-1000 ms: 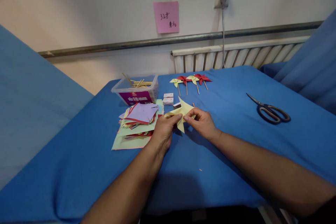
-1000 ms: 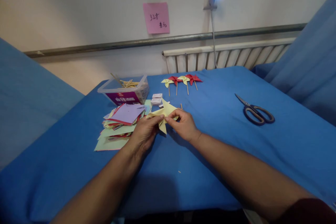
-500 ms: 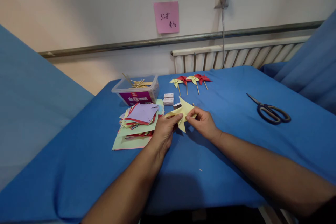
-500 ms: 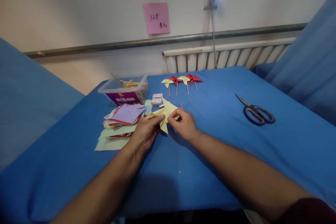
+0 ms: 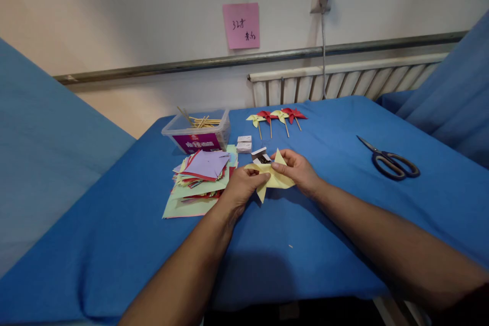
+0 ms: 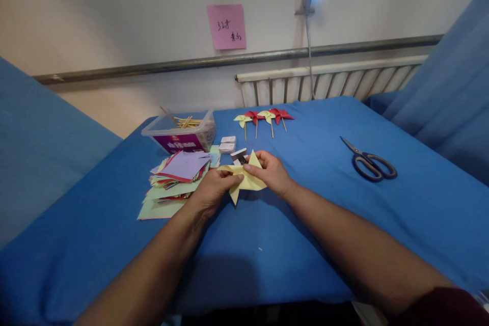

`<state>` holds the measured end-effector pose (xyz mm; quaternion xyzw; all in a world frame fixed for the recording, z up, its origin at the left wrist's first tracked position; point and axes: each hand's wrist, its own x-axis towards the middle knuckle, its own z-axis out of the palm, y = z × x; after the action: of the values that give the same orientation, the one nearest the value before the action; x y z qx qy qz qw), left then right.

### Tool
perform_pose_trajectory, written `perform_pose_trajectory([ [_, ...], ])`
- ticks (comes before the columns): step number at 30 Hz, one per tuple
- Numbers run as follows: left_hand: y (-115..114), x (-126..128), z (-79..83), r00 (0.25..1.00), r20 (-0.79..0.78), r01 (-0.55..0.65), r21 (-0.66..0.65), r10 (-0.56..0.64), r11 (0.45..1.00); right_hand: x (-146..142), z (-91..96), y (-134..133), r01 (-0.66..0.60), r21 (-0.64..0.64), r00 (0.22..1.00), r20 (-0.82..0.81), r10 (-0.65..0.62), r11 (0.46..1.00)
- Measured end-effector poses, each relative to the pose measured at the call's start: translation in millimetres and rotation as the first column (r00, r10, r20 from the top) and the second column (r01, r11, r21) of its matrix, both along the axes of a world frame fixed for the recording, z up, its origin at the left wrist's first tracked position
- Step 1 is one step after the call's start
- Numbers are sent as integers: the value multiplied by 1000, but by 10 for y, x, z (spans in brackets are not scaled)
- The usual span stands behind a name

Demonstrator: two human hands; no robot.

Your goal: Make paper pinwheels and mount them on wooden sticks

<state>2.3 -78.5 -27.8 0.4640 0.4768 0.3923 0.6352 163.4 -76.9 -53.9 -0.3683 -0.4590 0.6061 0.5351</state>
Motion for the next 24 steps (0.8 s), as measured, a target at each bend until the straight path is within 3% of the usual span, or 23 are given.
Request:
perform_pose_trajectory([
  [6, -28, -4, 56, 995, -88, 62, 99, -53, 993, 78, -18, 8, -198, -60, 980, 11, 199, 978],
  [13, 10, 5, 3, 990, -138, 6, 158, 16, 987, 56, -71, 25, -165, -113, 985, -67, 158, 980],
  [17, 20, 49, -34, 991, -44, -117, 129, 123, 985, -58, -124, 29, 32, -97, 998, -58, -38, 995],
  [20, 5, 79, -55, 967, 133, -215, -36, 218, 976, -146, -171, 32, 290, -26, 957, 13, -290, 957],
  [24, -31, 113, -95, 916, 350, -97, -288, 199, 953, -203, -182, 16, 466, 83, 880, 62, -471, 881],
])
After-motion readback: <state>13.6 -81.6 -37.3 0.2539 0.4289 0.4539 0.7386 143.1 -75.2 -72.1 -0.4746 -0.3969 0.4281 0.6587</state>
